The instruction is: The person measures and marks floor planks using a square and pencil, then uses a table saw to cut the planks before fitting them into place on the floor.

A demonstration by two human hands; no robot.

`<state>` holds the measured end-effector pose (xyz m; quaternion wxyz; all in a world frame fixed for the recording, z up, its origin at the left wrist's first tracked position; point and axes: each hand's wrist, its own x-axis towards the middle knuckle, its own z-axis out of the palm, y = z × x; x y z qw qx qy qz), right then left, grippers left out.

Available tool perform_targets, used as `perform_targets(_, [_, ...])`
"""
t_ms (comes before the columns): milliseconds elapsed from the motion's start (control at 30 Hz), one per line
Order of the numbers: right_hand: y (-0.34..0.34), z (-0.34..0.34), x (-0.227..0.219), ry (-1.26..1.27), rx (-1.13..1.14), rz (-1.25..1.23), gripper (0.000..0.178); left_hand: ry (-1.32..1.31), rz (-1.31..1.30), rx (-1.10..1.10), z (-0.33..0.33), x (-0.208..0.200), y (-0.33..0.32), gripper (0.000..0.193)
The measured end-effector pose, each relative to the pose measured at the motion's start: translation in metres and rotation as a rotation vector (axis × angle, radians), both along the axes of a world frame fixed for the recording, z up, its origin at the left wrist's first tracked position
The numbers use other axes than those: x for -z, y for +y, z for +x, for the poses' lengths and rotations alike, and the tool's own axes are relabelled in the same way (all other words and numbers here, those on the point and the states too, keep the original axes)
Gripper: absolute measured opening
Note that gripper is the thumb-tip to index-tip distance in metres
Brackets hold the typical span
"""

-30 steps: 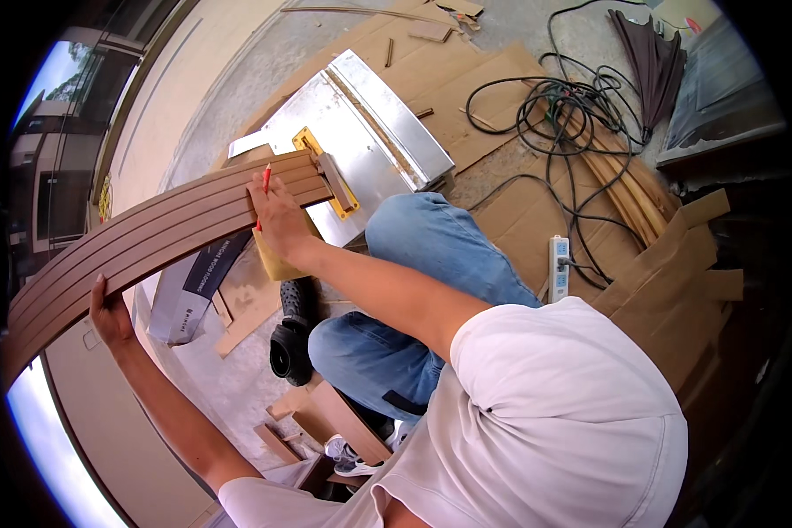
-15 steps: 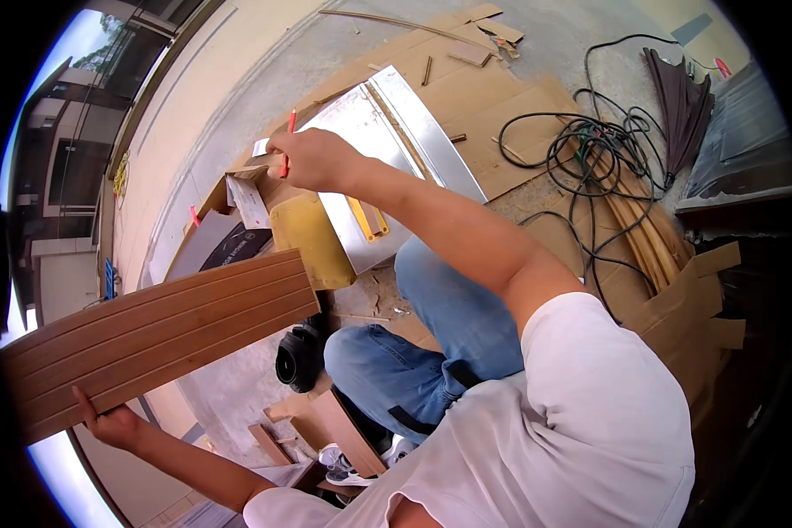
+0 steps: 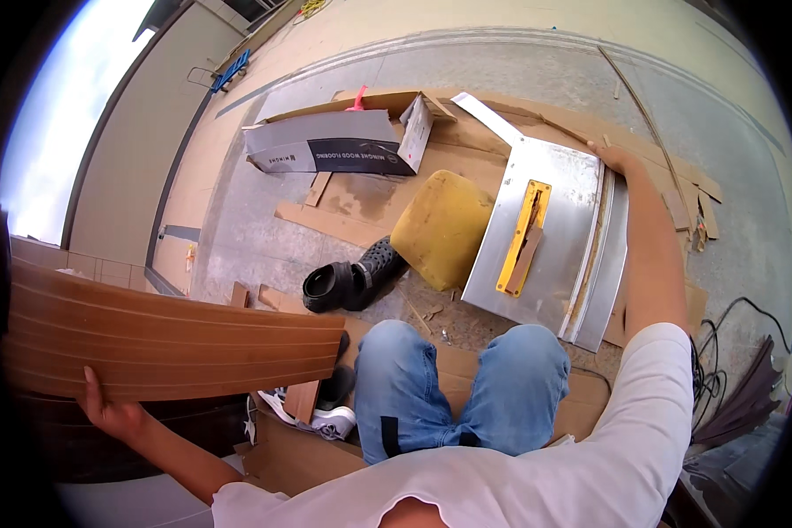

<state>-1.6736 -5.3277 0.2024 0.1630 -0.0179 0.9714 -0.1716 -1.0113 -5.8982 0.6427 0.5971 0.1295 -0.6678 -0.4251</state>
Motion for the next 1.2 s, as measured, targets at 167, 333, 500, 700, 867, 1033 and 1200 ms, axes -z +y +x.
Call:
perform_targets(167, [-0.044,0.031,-0.038,0.222,0.101,-0.746,0.059,-0.159,-0.328,-0.079,-0.033,-0.010,0.038,0.049])
perform_targets(333, [-0.165,0.221,-0.223,0.303,-0.308,-1.099,0.063,-0.256,-0.353,0.186,-0.111,0.012,0.092,0.027])
perform_targets(500, [-0.220,0.318,-0.303,0.078,-0.557,-1.684,0.090,-0.105,-0.702,0.418,-0.180,0.068,0.152,0.038])
perform_targets(700, [-0.226,0.386,-0.284,0.041,0.190,-1.866,0.057,-0.327,-0.916,0.170,-0.181,0.178,0.209,0.050])
perform_targets(867, [-0.208,0.392,-0.241,0.148,0.429,-1.856,0.037,-0.523,-0.786,0.405,-0.109,0.188,0.184,0.049])
perform_targets(1033, [-0.181,0.391,-0.270,0.741,0.474,-1.589,0.046,-0.374,-0.210,0.191,-0.002,0.197,-0.002,0.022])
perform_targets(1200, [-0.143,0.358,-0.276,0.716,0.399,-1.572,0.041,-1.232,0.295,-0.474,0.132,0.427,-0.201,0.055])
